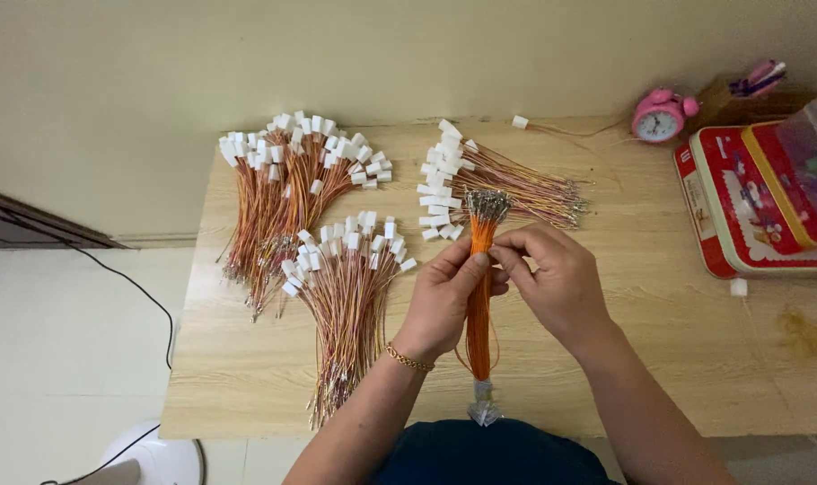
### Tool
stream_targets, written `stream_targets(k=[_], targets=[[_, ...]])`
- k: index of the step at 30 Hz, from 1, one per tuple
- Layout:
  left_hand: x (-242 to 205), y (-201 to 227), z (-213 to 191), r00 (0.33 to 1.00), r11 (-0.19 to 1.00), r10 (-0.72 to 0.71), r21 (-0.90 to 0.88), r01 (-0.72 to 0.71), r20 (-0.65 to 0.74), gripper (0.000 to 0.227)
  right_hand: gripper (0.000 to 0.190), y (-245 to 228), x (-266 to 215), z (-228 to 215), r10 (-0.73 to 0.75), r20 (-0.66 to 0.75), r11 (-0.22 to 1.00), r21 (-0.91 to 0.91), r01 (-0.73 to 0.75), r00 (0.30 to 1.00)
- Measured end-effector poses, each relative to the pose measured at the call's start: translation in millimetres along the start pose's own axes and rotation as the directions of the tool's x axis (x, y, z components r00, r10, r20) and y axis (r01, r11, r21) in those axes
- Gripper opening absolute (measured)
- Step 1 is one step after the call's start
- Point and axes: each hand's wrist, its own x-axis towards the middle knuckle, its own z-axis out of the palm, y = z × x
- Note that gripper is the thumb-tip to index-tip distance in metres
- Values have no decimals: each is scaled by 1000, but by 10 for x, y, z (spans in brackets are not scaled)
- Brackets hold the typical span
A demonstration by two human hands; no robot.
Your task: The person inserts thin copper wires into small white plastic connectors by hand. They repeatedly pick up wires and connectors from a wooden table, fit the wire ends into the plastic housing, and place the assembled units into a pile. The person also handles a bundle of orange wires, separating them and organizing the workspace.
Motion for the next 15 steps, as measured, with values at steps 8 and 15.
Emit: stream_targets(k=[8,15], targets=[[-43,52,157,994,990,23,134,-37,103,40,7,382,59,-170,-245,71,950,-184,254,967],[28,-74,530,997,987,61,148,-68,52,41,10,766,13,-461,-212,136,971,142,193,968]])
